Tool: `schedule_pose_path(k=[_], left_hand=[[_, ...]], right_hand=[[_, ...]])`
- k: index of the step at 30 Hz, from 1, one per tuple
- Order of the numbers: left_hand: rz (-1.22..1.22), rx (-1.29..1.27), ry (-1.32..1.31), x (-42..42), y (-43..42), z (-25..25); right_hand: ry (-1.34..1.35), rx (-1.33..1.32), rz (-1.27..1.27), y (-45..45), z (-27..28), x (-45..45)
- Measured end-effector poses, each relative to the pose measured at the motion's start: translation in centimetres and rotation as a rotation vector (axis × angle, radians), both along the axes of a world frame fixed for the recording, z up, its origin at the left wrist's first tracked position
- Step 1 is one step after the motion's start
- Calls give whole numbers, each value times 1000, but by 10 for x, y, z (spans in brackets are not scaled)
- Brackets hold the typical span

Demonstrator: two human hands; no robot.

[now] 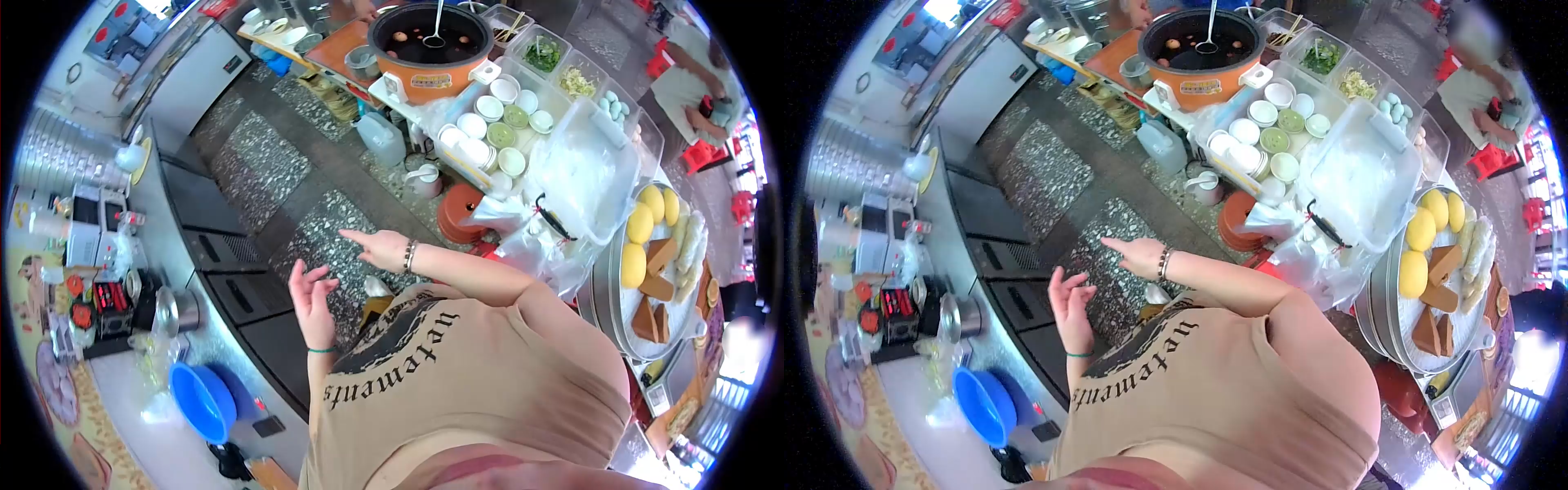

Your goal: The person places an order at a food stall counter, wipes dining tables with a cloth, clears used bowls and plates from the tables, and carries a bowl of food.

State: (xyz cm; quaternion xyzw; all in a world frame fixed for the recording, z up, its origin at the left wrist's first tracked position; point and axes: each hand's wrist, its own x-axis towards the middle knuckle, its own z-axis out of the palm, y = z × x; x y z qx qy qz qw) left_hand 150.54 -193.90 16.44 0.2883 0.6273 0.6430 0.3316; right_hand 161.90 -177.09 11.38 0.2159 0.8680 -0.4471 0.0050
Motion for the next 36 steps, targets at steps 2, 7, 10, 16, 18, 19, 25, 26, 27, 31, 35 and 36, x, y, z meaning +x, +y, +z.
schedule_pose_path(k=[2, 7, 10, 16, 18, 19, 25, 26, 27, 31, 35, 36], left_hand=[[-107, -55, -162, -34, 43, -31], [-384, -98, -64, -147, 178, -55], [-446, -50, -74, -215, 277, -54], [-692, -73, -157, -279, 450, -63], [-802, -145, -146, -263, 490, -66], [-869, -153, -154, -247, 505, -70], [-1117, -109, -146, -146, 529, -68], [-1142, -106, -146, -130, 529, -67], [-1161, -115, -114, -111, 541, -64], [-1157, -188, -105, -70, 549, -51], [-1089, -128, -63, -47, 556, -42], [-1058, -116, -71, -46, 554, -40]], right_hand=[[21, 24, -59, 33, -12, -25], [-188, -1, -569, 137, -37, -23], [-317, 55, -906, 189, -56, 7], [-232, 55, -1218, 233, -43, -35], [-261, 124, -1191, 249, -58, -48], [-205, 11, -1218, 257, -59, -53], [-56, 145, -1375, 272, -57, -7], [-33, 110, -1421, 277, -55, 6], [-6, 99, -1453, 298, -51, 28], [-18, 48, -1440, 313, -59, 74], [-27, -134, -1318, 323, -51, 95], [-79, -123, -1273, 327, -44, 93]])
